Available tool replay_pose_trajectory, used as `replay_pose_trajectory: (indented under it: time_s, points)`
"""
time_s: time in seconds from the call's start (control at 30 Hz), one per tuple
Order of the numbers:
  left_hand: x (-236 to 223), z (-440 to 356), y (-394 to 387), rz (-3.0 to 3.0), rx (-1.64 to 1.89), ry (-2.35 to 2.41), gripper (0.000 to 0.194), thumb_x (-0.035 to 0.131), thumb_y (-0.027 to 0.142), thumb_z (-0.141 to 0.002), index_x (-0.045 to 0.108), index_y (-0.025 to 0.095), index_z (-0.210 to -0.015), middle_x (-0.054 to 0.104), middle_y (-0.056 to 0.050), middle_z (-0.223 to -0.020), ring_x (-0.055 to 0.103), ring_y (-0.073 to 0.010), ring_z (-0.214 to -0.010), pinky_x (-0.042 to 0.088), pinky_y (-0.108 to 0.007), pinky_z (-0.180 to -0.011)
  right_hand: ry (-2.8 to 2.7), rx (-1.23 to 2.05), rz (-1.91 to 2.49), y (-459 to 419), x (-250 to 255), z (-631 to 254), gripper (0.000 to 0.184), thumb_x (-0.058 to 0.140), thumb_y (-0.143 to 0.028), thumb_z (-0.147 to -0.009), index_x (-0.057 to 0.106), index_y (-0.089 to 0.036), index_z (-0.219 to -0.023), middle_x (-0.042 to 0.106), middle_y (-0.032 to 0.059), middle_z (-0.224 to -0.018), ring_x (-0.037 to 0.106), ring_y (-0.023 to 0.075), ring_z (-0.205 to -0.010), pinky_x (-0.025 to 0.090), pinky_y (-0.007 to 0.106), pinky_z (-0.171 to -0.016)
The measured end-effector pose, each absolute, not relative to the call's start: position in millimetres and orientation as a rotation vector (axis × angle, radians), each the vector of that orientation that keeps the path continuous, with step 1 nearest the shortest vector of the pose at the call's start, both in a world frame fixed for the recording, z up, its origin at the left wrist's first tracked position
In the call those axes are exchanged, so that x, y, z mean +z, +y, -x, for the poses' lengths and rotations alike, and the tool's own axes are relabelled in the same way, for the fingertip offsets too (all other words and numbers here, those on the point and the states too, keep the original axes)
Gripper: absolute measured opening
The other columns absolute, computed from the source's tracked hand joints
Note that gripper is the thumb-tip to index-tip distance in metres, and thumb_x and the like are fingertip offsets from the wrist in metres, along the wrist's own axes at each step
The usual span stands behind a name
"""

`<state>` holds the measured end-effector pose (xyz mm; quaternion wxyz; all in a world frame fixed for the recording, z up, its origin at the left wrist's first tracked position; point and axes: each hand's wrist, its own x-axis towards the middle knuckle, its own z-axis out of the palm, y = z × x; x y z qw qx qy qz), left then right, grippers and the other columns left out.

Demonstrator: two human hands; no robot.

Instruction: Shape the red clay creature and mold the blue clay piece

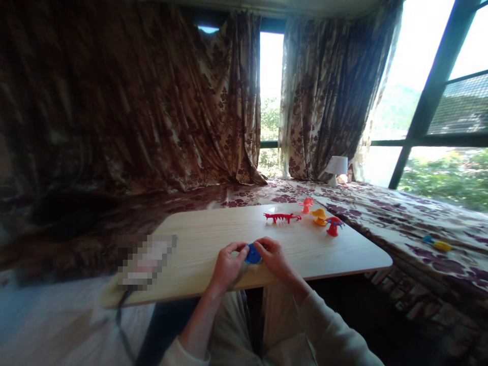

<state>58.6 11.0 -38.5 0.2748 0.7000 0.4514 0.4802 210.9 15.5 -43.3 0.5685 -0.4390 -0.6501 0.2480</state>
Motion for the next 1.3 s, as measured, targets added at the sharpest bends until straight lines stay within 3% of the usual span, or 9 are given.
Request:
replay_pose_trajectory:
  time_s: [0.17,0.27,0.47,0.63,0.93,1.17,1.3]
  points:
    - [-39,-60,8,-1.935,1.358,1.192,0.016,0.058,0.025,-0.084,0.070,0.017,-0.078,0.068,-0.002,-0.078,0.063,-0.0168,-0.079,0.049,-0.032,-0.079,-1.559,0.577,1.013,16,-45,-210,0.020,0.058,-0.029,-0.077,0.069,-0.015,-0.067,0.065,0.0026,-0.065,0.059,0.0146,-0.061,0.047,0.024,-0.057]
    - [-38,-60,8,-1.943,1.376,1.206,0.019,0.056,0.026,-0.082,0.072,0.020,-0.071,0.068,-0.003,-0.074,0.062,-0.0171,-0.075,0.047,-0.027,-0.075,-1.579,0.577,1.006,15,-44,-209,0.019,0.060,-0.027,-0.077,0.069,-0.016,-0.065,0.064,0.0017,-0.063,0.058,0.0141,-0.060,0.046,0.023,-0.056]
    - [-34,-59,8,-1.845,1.379,1.247,0.032,0.046,0.034,-0.088,0.071,0.017,-0.082,0.073,-0.007,-0.081,0.066,-0.0199,-0.082,0.049,-0.029,-0.077,-1.558,0.568,1.016,13,-41,-210,0.020,0.058,-0.027,-0.079,0.070,-0.015,-0.069,0.065,0.0039,-0.067,0.060,0.0157,-0.064,0.048,0.025,-0.059]
    - [-35,-59,7,-1.828,1.357,1.270,0.016,0.060,0.029,-0.084,0.065,0.014,-0.086,0.069,-0.003,-0.084,0.064,-0.0180,-0.084,0.051,-0.036,-0.081,-1.545,0.570,1.019,12,-40,-210,0.020,0.059,-0.027,-0.078,0.070,-0.014,-0.068,0.065,0.0034,-0.066,0.061,0.0154,-0.062,0.048,0.025,-0.059]
    - [-37,-58,9,-1.855,1.291,1.267,0.027,0.056,0.033,-0.089,0.060,0.015,-0.109,0.064,-0.006,-0.108,0.064,-0.0191,-0.091,0.054,-0.039,-0.079,-1.583,0.609,0.998,17,-46,-209,0.011,0.063,-0.022,-0.073,0.072,-0.016,-0.072,0.068,0.0024,-0.068,0.062,0.0142,-0.062,0.050,0.024,-0.059]
    - [-37,-59,8,-1.949,1.327,1.212,0.018,0.061,0.032,-0.086,0.067,0.015,-0.087,0.069,-0.003,-0.088,0.064,-0.0177,-0.087,0.050,-0.041,-0.086,-1.579,0.614,0.986,21,-50,-210,0.012,0.064,-0.024,-0.074,0.073,-0.016,-0.072,0.068,0.0028,-0.069,0.061,0.0142,-0.062,0.050,0.023,-0.058]
    - [-39,-58,10,-1.980,1.338,1.235,0.019,0.060,0.033,-0.086,0.066,0.015,-0.085,0.069,-0.003,-0.086,0.064,-0.0173,-0.085,0.050,-0.041,-0.085,-1.583,0.639,0.968,17,-47,-209,0.014,0.063,-0.025,-0.074,0.074,-0.017,-0.072,0.068,0.0030,-0.070,0.061,0.0144,-0.062,0.049,0.023,-0.056]
